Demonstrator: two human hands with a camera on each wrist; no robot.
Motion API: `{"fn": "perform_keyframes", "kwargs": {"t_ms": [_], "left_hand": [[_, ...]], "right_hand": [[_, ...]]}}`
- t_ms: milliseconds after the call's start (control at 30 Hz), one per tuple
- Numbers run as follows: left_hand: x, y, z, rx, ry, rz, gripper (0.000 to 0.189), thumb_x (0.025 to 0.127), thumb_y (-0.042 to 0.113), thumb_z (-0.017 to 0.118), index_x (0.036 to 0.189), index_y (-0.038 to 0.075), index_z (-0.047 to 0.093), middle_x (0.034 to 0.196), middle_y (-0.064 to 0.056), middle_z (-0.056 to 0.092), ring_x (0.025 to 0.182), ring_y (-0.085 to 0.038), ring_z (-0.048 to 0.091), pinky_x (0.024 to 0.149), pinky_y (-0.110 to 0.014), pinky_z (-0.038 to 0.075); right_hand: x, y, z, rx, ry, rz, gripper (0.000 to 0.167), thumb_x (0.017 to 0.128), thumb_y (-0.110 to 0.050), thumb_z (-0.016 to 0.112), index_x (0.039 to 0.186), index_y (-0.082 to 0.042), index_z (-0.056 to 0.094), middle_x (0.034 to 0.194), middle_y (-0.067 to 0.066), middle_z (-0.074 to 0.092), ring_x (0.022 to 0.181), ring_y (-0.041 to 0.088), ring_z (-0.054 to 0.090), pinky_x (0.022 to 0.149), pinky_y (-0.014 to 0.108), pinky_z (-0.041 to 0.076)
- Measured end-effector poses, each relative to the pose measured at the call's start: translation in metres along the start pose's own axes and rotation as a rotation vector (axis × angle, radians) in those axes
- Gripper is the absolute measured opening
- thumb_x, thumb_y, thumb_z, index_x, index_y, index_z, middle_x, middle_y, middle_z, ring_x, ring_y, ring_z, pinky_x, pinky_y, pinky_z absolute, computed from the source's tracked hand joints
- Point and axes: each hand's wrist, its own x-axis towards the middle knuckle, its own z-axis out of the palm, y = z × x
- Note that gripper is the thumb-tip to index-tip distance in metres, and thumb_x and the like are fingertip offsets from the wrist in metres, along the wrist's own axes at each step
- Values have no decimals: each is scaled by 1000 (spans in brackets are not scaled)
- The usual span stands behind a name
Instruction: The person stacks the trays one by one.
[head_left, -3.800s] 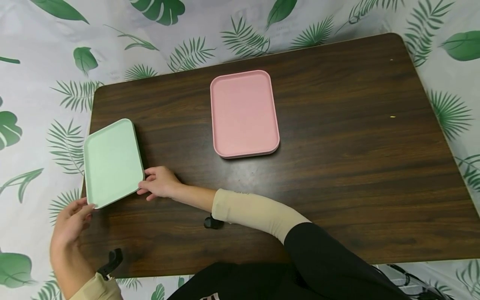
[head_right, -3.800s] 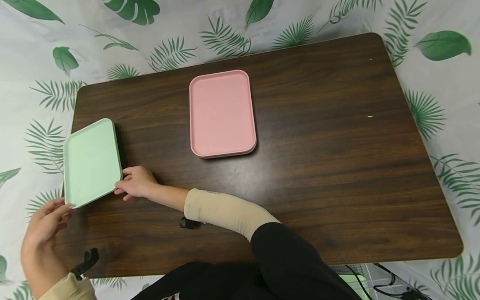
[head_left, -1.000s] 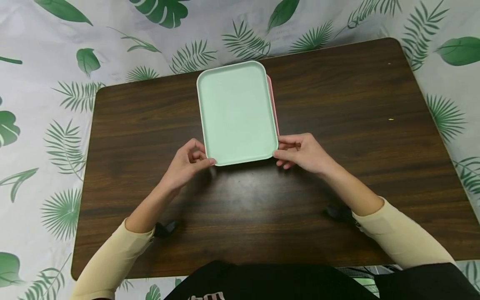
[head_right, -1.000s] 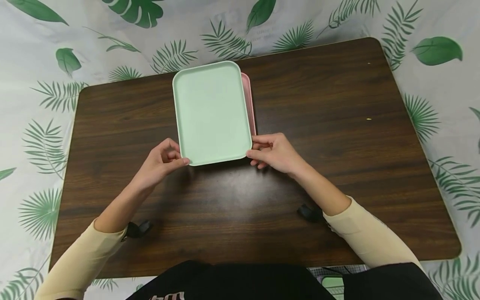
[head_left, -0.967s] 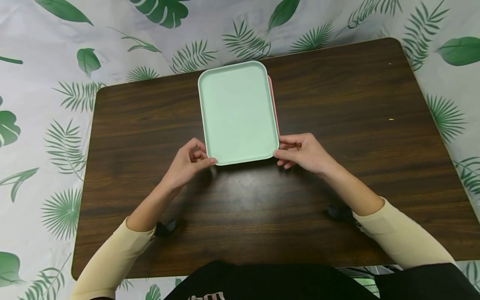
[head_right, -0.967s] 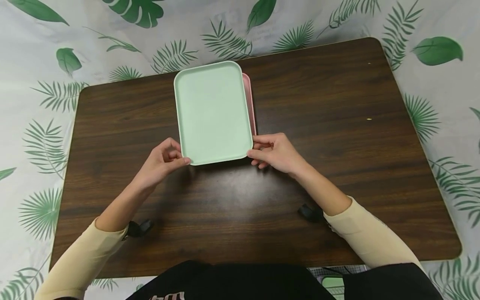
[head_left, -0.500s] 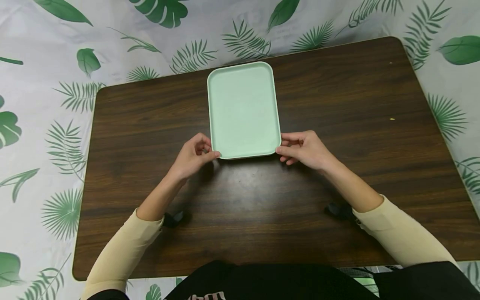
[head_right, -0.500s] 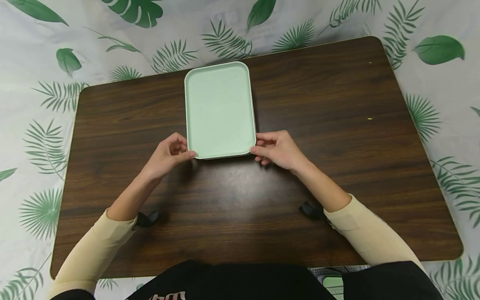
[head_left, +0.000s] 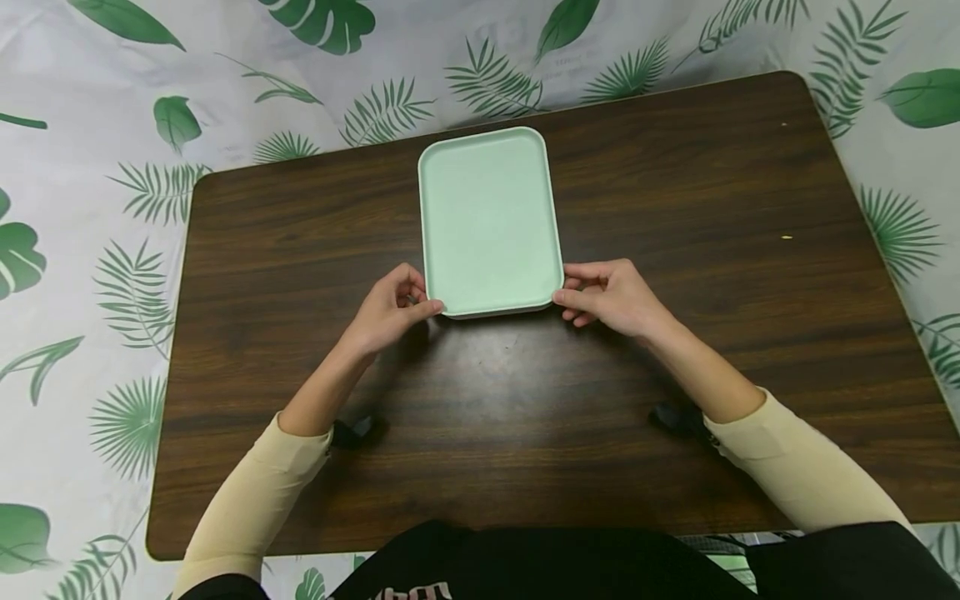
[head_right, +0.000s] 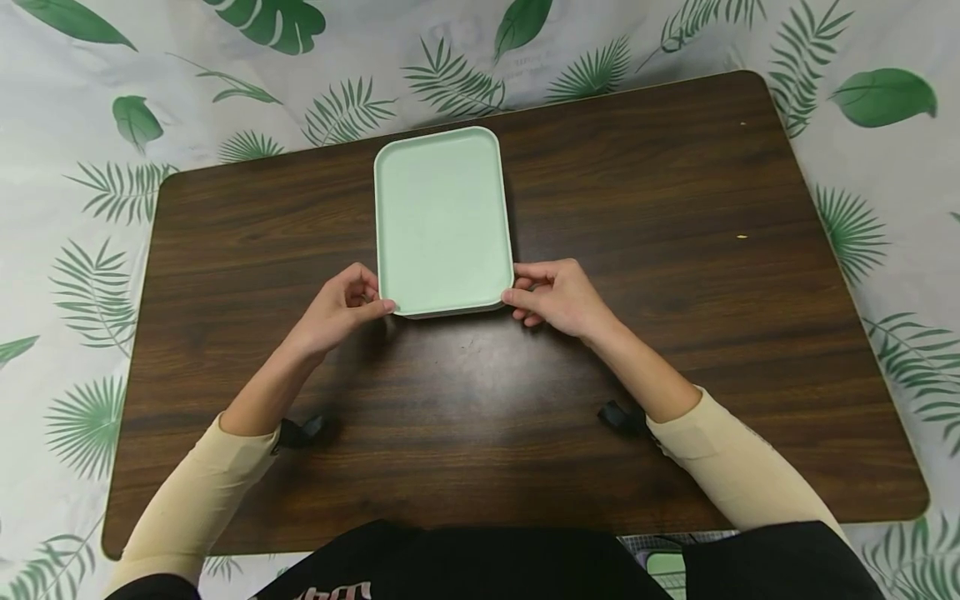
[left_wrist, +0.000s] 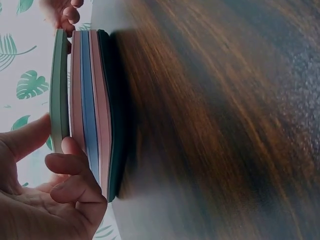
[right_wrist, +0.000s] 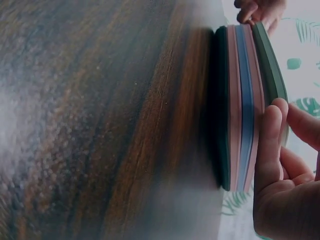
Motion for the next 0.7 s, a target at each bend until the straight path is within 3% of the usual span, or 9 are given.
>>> {"fn": "perform_keyframes", "kwargs": {"t_ms": [267,533,700], "left_hand": [[2,1,-2,45,-23,10,28,91,15,71,101,0,49,87,-12,58,67,-19,48,61,-29,36],[-1,7,-3,242,-24,33,28,93,25,70,102,7,50,92,-8,60,72,-23,57,64,-36,42],[-4,10,0,361,-6,31,30,95,32,66,106,9,50,94,-5,59,69,-22,55,62,-37,42]], "right_hand": [[1,1,3,5,46,-22,51,88,-9,74,133,7,55,95,13,69,78,21,72,63,33,57],[1,2,4,-28,94,-63,48,87,-8,75,129,8,59,93,14,71,79,19,72,62,34,57],[1,2,5,-34,115,-84,45,87,-6,75,126,8,61,93,14,72,78,18,72,62,33,57]]}}
